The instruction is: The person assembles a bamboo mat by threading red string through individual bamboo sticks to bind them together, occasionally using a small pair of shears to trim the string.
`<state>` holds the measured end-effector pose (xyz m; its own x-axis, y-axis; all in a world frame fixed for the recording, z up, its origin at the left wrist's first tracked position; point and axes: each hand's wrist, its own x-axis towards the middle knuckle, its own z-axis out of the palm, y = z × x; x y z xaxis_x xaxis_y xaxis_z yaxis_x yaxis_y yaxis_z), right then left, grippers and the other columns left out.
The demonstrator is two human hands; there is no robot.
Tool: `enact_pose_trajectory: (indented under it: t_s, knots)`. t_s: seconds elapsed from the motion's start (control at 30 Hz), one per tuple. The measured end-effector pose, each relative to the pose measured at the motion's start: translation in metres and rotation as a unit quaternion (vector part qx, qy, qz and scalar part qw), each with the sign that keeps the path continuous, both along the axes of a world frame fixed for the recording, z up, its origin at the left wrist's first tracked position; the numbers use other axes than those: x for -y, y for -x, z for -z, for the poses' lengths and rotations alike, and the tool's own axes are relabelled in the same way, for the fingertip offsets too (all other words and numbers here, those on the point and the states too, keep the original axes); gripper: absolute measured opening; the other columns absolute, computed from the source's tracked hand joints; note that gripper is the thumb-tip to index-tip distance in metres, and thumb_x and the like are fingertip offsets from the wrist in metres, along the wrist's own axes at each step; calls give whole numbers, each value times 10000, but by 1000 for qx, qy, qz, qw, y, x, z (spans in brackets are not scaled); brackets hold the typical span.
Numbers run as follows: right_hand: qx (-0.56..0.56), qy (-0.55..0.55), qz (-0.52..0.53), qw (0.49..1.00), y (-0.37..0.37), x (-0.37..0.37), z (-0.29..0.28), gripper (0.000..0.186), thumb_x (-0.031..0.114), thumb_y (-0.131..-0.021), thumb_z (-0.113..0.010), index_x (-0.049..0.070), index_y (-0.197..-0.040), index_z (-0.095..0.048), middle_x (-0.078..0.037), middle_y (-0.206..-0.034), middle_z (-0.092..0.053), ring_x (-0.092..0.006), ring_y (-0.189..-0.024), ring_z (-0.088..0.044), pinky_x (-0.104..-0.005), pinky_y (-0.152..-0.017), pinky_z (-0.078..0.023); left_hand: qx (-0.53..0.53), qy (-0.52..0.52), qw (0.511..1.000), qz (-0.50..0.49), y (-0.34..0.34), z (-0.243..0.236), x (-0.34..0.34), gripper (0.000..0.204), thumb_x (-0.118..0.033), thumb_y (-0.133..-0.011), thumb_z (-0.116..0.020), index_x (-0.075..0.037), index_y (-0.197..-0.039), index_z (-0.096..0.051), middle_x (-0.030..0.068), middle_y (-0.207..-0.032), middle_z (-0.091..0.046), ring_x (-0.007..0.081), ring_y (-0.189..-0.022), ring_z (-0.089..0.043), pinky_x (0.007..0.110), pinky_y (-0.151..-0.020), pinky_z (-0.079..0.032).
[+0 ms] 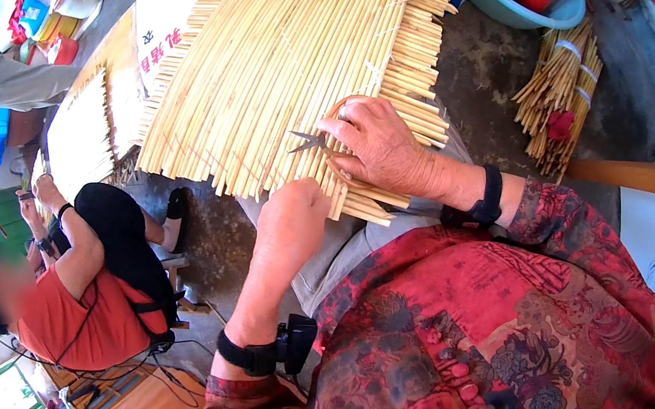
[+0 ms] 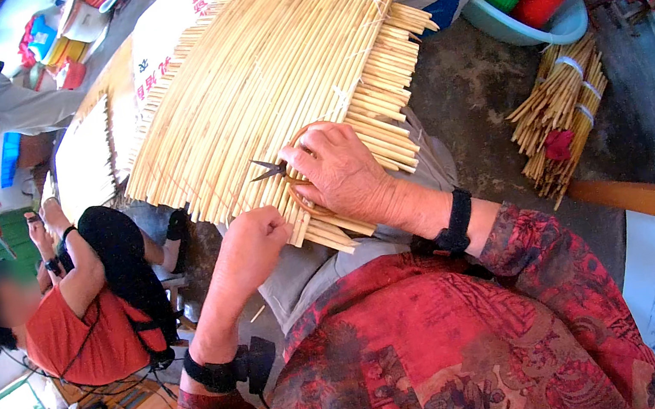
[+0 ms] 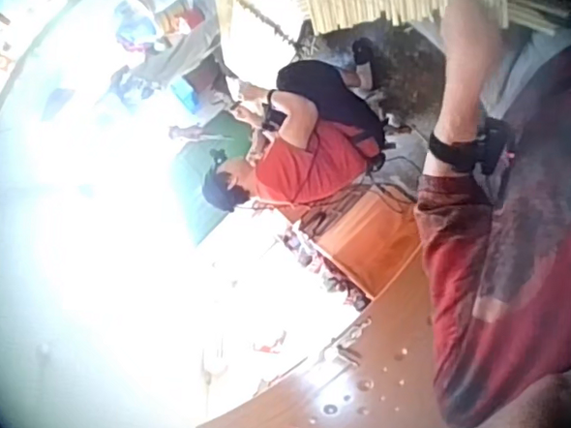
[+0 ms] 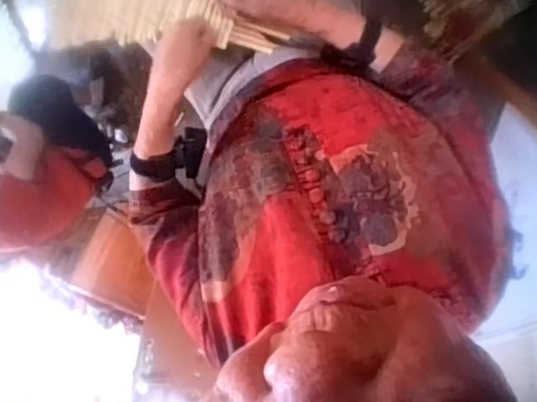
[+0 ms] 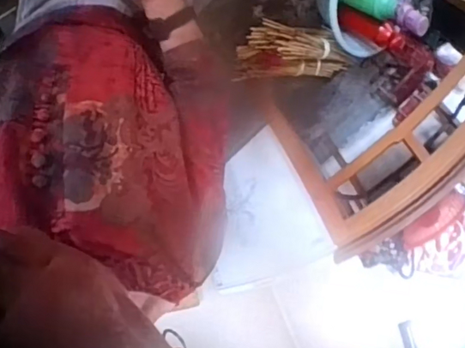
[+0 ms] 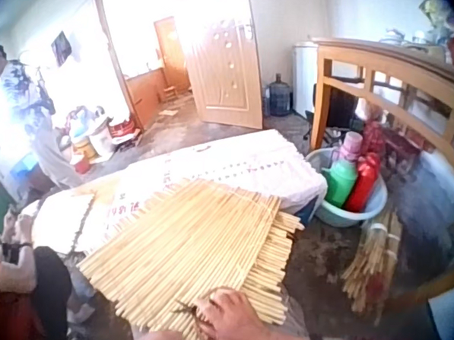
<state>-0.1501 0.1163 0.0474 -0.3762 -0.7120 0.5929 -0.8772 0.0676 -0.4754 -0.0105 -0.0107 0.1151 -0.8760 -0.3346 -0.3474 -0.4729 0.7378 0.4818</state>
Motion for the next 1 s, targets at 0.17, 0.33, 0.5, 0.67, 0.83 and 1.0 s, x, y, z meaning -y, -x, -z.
enact_pose_trajectory:
  t_s: [0.17,0.33,0.5,0.67,0.83,1.0]
  knots:
    - [1,-9,2,1000,0,0,0,532,197,-653,-759,77,-1132,-559,-89,-973,-515,-279,-1014,-521,-406,-878,-412,21,-174,982,-76,6,-3,8,146,-95,-799,-610,45,-761,-629,59,-645,-594,92,-640,-519,283,-601,-437]
    - [-9,-26,15,1000,-2,0,-1,525,202,-664,-757,80,-1135,-557,-92,-979,-515,-281,-1015,-519,-404,-889,-411,-37,-168,985,13,1,-9,3,119,-85,-828,-610,29,-797,-613,69,-700,-574,131,-681,-544,289,-625,-438]
    - [11,-13,1,1000,-2,0,-2,517,209,-677,-754,79,-1137,-555,-94,-979,-516,-283,-1005,-519,-407,-889,-410,-127,-81,977,151,-20,-8,5,88,-69,-838,-629,12,-829,-594,88,-760,-531,199,-722,-560,308,-631,-442]
    - [-4,-13,9,1000,-1,1,2,534,212,-668,-763,77,-1142,-556,-94,-981,-516,-281,-1012,-520,-406,-886,-410,-142,-64,987,-47,-26,-12,-13,60,-40,-827,-626,14,-825,-599,83,-763,-531,144,-654,-529,272,-605,-432]
    - [-4,-18,7,1000,-1,0,1,536,216,-660,-768,74,-1134,-564,-96,-985,-517,-280,-1016,-521,-407,-884,-411,-49,-306,934,-177,-14,-11,-10,110,-85,-880,-575,2,-817,-601,61,-728,-613,101,-508,-517,216,-479,-418]
    - [2,-18,-6,1000,-2,-1,1,536,199,-712,-733,77,-1190,-523,-115,-1029,-516,-308,-1035,-511,-416,-895,-400,34,-382,886,-260,-2,-22,-7,124,-109,-863,-586,2,-810,-598,58,-638,-586,103,-461,-517,222,-421,-396]
